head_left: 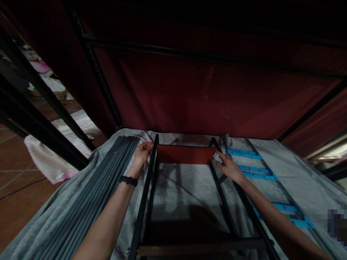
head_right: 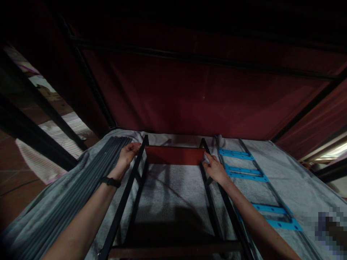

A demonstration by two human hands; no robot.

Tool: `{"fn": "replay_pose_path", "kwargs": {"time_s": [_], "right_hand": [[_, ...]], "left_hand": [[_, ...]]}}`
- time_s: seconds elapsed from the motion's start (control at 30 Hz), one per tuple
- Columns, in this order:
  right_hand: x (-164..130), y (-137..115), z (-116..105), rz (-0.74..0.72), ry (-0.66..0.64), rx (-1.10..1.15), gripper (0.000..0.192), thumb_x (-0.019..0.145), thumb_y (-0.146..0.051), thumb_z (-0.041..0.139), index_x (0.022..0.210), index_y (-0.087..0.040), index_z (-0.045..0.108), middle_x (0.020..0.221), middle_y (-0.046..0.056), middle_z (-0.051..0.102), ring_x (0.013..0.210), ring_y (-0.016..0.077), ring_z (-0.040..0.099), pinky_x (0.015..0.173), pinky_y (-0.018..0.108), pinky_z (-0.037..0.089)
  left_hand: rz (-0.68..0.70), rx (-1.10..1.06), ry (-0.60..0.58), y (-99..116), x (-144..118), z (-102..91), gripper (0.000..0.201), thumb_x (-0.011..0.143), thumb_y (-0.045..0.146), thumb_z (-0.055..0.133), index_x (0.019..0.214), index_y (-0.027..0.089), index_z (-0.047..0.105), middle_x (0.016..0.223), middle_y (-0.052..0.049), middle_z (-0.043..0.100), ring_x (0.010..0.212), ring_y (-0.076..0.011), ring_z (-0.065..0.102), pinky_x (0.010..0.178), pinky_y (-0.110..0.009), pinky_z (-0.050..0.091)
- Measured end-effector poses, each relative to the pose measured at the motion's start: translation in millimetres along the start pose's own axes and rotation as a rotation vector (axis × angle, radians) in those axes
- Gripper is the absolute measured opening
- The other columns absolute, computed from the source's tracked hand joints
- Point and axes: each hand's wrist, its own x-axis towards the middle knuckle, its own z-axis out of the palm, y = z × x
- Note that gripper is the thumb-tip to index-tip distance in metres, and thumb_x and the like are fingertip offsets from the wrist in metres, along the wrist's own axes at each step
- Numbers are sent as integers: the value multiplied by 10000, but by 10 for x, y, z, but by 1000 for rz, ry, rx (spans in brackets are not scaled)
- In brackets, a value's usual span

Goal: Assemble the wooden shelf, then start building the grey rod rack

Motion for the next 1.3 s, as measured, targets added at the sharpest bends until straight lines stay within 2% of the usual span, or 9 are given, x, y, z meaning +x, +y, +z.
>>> {"fn": "replay_pose_path", "kwargs": {"time_s": [0.13,0.33,0.43,0.57,0.67,0.97,1.1,1.2,1.3], "right_hand": [[5,7,4,9,-15,-9,582,914,-375,475,1469,-199,467,1178,119,623,877,215,654,919,362,488],[9,15,10,7,-8,-18,585,910,-385,475,1462,-191,477,1158,121,623,887,219,654,915,354,490],[10,20,14,-1,-5,-16,584,906,-383,477,1458,-192,482,1126,118,632,881,226,654,909,368,495],[6,16,14,-1,6,-17,577,907,-381,472,1454,-197,486,1145,117,632,879,224,654,907,369,497],[3,6,6,-2,5,-17,581,906,-385,473,1456,-199,485,1142,114,632,885,223,659,912,362,497],[1,-13,-14,1,-20,-9,587,921,-387,452,1472,-185,462,1176,130,618,910,231,653,937,385,489],[-2,-12,-13,16,-20,1,578,912,-378,484,1467,-216,469,1181,113,627,927,228,650,935,376,492],[-2,-17,-13,16,-15,4,570,915,-375,480,1461,-213,478,1171,114,628,935,230,648,933,374,492],[-1,-20,-12,9,-12,-3,574,919,-375,464,1464,-194,474,1155,120,626,925,229,649,928,369,492]], "left_hand": [[-31,-24,6,2,-33,6,491,585,602,769,708,143,646,600,-6,567,531,-112,470,531,-242,367],[-25,-39,13,12,-10,37,321,563,408,785,702,152,650,606,-1,577,553,-111,481,538,-229,361],[-30,-60,3,30,-3,40,326,535,369,792,733,148,657,659,-18,613,595,-117,516,577,-231,393],[-59,-77,7,42,-29,32,432,529,468,811,781,149,666,674,-18,618,593,-125,527,572,-242,400],[-75,-79,22,40,-53,30,474,556,567,794,730,151,646,636,-7,590,559,-115,500,545,-239,377],[-64,-71,10,76,-39,33,427,484,443,844,733,140,674,648,-24,625,578,-116,518,568,-238,397],[-80,-82,15,74,-53,23,498,498,516,843,786,152,663,664,-18,622,583,-121,532,571,-243,411],[-84,-76,30,50,-47,23,523,518,588,825,741,151,643,620,-5,588,543,-110,499,535,-237,383],[-86,-64,26,28,-18,27,495,505,553,837,700,142,642,591,-5,577,523,-105,479,517,-234,366]]}}
